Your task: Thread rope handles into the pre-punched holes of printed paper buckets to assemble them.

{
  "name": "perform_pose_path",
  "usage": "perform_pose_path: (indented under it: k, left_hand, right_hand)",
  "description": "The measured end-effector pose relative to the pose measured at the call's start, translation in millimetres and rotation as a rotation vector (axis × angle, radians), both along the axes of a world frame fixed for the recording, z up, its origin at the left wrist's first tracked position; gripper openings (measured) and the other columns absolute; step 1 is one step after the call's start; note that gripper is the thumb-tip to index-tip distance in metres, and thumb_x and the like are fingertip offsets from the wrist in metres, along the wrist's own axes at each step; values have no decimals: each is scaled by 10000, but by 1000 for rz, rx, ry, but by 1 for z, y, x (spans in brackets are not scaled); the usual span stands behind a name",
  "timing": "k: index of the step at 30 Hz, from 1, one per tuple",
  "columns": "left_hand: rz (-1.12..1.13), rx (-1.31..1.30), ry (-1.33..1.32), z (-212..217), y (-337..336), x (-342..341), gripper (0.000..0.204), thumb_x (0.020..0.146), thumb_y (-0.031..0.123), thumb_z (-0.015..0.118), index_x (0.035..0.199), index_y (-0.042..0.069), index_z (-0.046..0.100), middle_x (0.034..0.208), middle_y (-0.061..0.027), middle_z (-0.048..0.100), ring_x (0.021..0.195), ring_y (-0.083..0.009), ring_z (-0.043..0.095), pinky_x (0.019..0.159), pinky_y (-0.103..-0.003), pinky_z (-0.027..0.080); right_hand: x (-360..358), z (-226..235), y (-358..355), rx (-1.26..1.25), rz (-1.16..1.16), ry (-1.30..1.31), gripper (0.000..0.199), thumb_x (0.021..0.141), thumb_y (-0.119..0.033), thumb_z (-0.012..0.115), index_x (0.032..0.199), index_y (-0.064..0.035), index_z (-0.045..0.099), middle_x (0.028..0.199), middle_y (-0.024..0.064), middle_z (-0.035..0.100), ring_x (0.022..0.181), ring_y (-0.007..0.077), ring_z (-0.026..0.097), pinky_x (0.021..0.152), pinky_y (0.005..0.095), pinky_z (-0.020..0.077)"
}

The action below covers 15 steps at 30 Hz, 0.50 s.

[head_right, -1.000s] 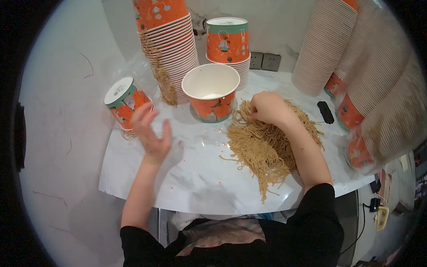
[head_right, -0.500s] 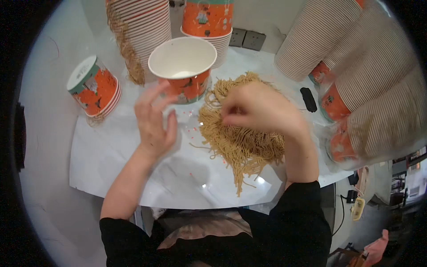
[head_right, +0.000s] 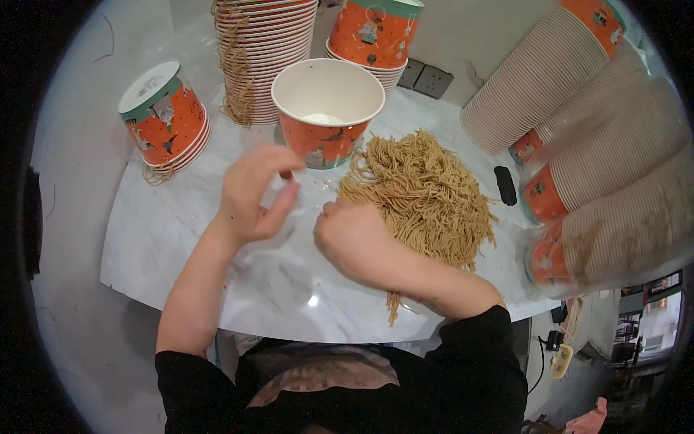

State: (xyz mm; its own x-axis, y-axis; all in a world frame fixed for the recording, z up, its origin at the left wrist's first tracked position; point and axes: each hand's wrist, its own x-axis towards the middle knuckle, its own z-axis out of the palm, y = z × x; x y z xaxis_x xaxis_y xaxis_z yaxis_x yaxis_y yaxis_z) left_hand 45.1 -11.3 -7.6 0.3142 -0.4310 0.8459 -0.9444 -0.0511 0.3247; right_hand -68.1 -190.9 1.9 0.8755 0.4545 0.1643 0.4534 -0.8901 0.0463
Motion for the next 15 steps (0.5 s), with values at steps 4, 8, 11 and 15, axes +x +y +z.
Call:
perform_pose_path:
  k: [4,8,11,15]
  left_hand:
    - [-148,90,108,-1,-6,-19,278,784,155,775,1018,66,654,917,-71,687,737,-239,689,618,-336,528]
    - [-212,-5,174,-6,-14,-24,291,782,135,810,1026,54,673,906,-63,695,762,-229,703,635,-332,546]
    - [-218,-52,98,-13,-16,-17,305,781,87,807,1058,58,684,909,-67,701,769,-238,703,654,-346,558]
    - [-186,13,65,-12,-10,-13,304,787,95,813,1067,73,696,933,-88,704,795,-262,709,689,-368,572]
  right_hand:
    - [10,40,-19,611,-96,191,141,795,-103,684,824,24,630,771,137,658,706,318,683,649,397,543]
    - [10,51,-26,1031,-218,523,131,894,-106,676,929,15,641,764,17,646,694,75,632,639,241,499]
    - [12,49,-34,1121,-185,601,142,926,-124,662,977,8,646,797,-2,647,720,38,601,651,212,485]
    - [12,54,-36,1216,-175,664,139,948,-123,644,1022,-6,641,866,18,659,783,33,603,699,198,486]
